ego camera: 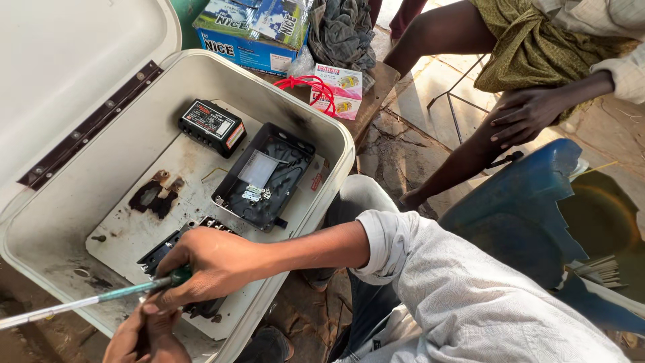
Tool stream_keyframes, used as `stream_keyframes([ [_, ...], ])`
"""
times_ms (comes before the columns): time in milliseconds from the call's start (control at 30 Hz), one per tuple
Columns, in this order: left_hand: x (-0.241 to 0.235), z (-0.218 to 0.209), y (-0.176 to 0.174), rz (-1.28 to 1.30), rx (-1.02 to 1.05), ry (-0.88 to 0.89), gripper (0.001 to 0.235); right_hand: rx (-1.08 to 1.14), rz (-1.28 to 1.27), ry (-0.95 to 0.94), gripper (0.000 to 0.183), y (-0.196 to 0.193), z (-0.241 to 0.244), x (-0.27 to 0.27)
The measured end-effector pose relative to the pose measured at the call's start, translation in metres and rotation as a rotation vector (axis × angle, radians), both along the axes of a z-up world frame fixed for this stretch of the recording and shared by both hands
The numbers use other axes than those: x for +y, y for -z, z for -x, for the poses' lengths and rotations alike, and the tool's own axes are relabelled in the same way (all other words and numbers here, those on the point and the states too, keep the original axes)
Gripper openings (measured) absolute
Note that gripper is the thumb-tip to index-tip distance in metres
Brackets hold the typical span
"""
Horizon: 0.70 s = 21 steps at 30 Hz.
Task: The person sits on the ground and uses a screwdriver to disassemble and reassemble a black electrical component, likely a contactor, resting on a white plastic container. They remove screws, adjust internal parts, and tighten connections.
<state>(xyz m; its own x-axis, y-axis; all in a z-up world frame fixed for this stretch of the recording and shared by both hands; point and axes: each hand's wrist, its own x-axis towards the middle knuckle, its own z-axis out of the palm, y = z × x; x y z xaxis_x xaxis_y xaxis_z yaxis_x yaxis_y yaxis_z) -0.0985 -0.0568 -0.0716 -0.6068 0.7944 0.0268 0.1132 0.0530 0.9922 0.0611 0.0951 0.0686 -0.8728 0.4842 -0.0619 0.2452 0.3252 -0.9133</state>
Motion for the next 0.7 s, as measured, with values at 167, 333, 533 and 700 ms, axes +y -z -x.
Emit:
stream_keyframes([
  [167, 0.010, 0.051, 0.054, 0.069, 0.020, 0.031, 0.034, 0.116, -0.405, -0.006, 0.044, 0.010, 0.003, 0.010],
  [333, 0.006, 0.036, 0.093, 0.040, 0.155, -0.124, 0.033, 0.118, -0.673, -0.104, 0.063, 0.027, 0.011, 0.027],
  [533, 0.019, 0.001, 0.058, 0.139, 0.074, -0.340, 0.024, 0.110, -0.694, -0.196, 0.069, 0.067, 0.015, 0.040],
  [700, 0.011, -0.029, -0.031, 0.051, 0.331, -0.380, 0.020, 0.395, -0.713, -0.294, 0.069, 0.068, 0.007, 0.053],
])
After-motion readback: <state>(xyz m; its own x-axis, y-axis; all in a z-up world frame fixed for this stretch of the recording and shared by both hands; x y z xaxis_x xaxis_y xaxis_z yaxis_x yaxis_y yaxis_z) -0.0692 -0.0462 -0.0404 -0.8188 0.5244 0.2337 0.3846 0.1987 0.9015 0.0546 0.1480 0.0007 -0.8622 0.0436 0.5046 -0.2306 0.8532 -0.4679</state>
